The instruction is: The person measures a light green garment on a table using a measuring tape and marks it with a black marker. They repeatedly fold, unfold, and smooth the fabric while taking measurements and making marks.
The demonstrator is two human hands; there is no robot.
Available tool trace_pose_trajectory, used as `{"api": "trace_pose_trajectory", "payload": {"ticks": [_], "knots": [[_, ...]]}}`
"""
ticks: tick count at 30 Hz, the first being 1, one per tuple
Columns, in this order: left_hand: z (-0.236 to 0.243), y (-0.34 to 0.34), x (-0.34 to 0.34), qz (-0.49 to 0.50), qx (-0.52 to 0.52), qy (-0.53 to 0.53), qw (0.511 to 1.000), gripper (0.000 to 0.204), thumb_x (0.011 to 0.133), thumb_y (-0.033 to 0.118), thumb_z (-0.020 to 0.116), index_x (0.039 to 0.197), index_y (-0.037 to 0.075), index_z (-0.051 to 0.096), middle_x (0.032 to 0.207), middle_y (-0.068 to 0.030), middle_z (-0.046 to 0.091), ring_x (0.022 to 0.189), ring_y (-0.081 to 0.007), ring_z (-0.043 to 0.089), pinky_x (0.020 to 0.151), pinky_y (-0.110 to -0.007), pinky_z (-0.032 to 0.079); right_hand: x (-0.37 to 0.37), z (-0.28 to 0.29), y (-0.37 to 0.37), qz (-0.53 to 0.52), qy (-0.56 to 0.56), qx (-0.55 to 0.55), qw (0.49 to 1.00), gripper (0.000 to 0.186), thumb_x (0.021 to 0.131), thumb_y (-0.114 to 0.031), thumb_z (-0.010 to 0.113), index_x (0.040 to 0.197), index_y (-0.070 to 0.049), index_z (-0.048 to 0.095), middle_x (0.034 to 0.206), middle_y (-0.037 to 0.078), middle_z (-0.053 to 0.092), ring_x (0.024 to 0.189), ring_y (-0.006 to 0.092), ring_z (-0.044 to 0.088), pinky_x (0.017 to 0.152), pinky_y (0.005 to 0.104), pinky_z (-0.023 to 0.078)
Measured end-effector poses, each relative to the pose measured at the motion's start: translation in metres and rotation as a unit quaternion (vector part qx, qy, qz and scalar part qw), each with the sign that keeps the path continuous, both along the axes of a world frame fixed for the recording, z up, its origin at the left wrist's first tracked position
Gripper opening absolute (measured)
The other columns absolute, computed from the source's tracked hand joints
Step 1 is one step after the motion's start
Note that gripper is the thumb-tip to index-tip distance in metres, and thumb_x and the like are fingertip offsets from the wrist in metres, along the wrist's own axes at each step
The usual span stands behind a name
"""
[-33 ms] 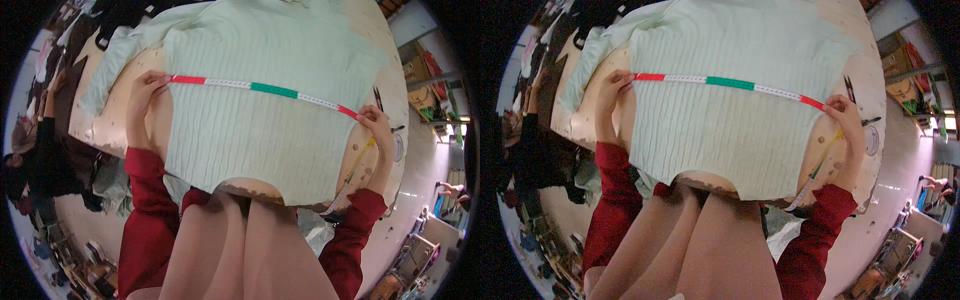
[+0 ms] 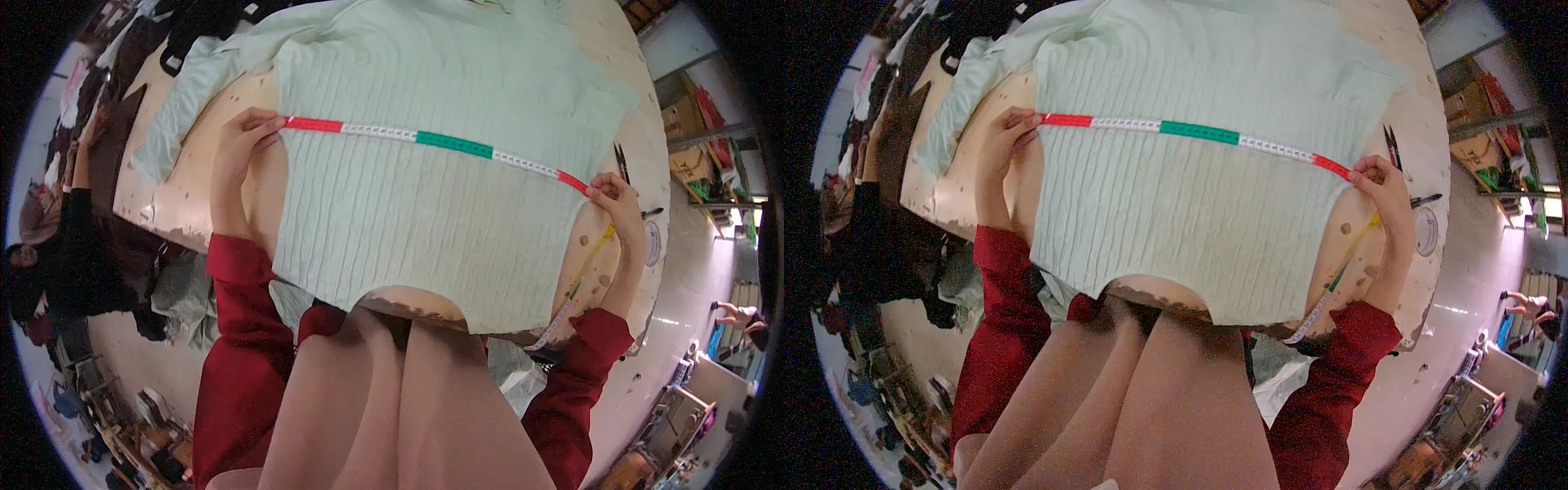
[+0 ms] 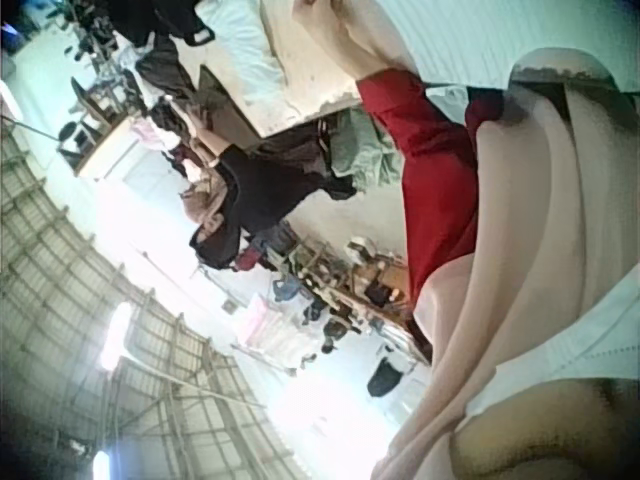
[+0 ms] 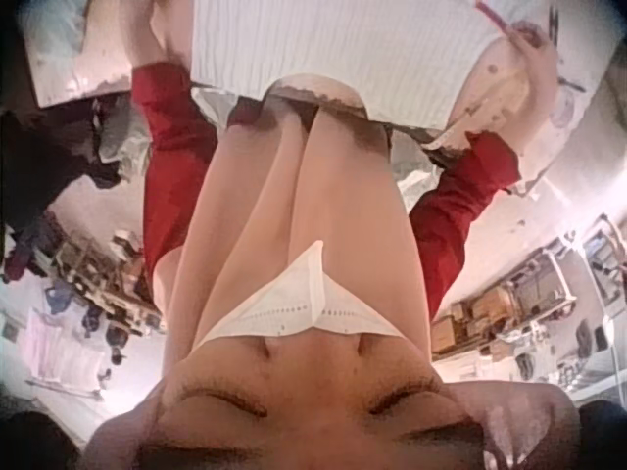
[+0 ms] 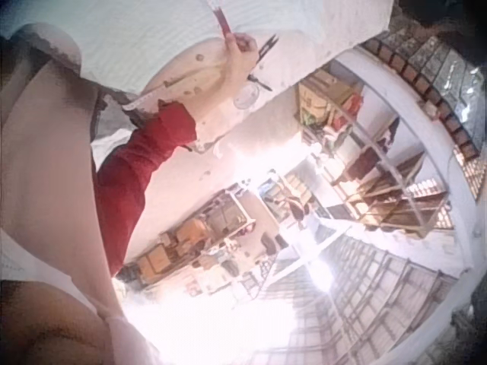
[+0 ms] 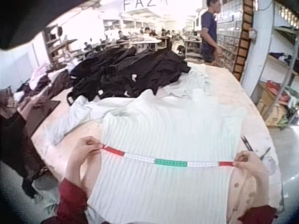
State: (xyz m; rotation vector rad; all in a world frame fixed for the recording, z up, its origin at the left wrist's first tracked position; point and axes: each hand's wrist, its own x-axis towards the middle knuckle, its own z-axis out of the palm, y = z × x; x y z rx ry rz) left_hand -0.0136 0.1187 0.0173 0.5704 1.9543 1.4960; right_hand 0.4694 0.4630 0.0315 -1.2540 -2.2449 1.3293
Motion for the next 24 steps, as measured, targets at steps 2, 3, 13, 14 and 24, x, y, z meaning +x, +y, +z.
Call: {"api": "trace_pose_trajectory", "payload": {"ticks": [2,3,13,14,24], "knots": [[-0.004,-0.007,0.001,0.020,0.006,0.010,1.000,0.014,0.086,0.011,0.070,0.096,0.004,0.065,0.094,-0.0029,0.064,0.085,-0.0072,0.058,0.075,-0.021,0.048,-0.018,0.002,-0.004,0.016,-0.002,0.071,0.997,0.017,0.083,-0.014,0.069,0.092,0.000,0.064,0.081,0.001,0.062,0.076,0.0094,0.055,0.068,0.0227,0.041],[-0.004,-0.010,0.003,0.027,0.019,0.034,0.999,0.014,0.086,0.011,0.070,0.096,0.003,0.065,0.094,-0.0033,0.064,0.086,-0.0074,0.058,0.076,-0.021,0.048,-0.023,0.003,-0.009,0.005,0.005,0.088,0.996,0.017,0.085,-0.015,0.068,0.090,0.001,0.063,0.083,0.001,0.062,0.078,0.0099,0.055,0.073,0.0229,0.042],[0.066,-0.022,0.090,-0.117,0.137,0.121,0.976,0.009,0.084,0.003,0.067,0.093,0.001,0.063,0.092,-0.0038,0.065,0.089,-0.0129,0.062,0.083,-0.026,0.047,0.009,0.089,-0.102,0.173,-0.105,0.031,0.979,0.038,0.076,-0.015,0.075,0.109,0.001,0.065,0.104,0.014,0.064,0.101,0.0195,0.059,0.091,0.0295,0.042],[0.073,-0.020,0.111,-0.160,0.138,0.103,0.972,0.010,0.083,0.003,0.067,0.092,0.001,0.063,0.092,-0.0046,0.066,0.088,-0.0134,0.062,0.082,-0.026,0.047,-0.009,0.091,-0.124,0.137,-0.016,0.103,0.985,0.044,0.074,-0.016,0.077,0.112,0.002,0.063,0.109,0.015,0.063,0.106,0.0211,0.058,0.095,0.0310,0.041],[-0.006,0.032,0.194,-0.189,0.038,0.365,0.911,0.046,0.083,0.021,0.069,0.123,0.006,0.053,0.132,-0.0143,0.049,0.120,-0.0305,0.047,0.102,-0.042,0.035,-0.084,0.040,-0.197,0.091,0.098,-0.330,0.934,0.042,0.096,-0.027,0.050,0.128,0.001,0.048,0.088,0.003,0.053,0.076,0.0114,0.053,0.067,0.0241,0.044]]}}
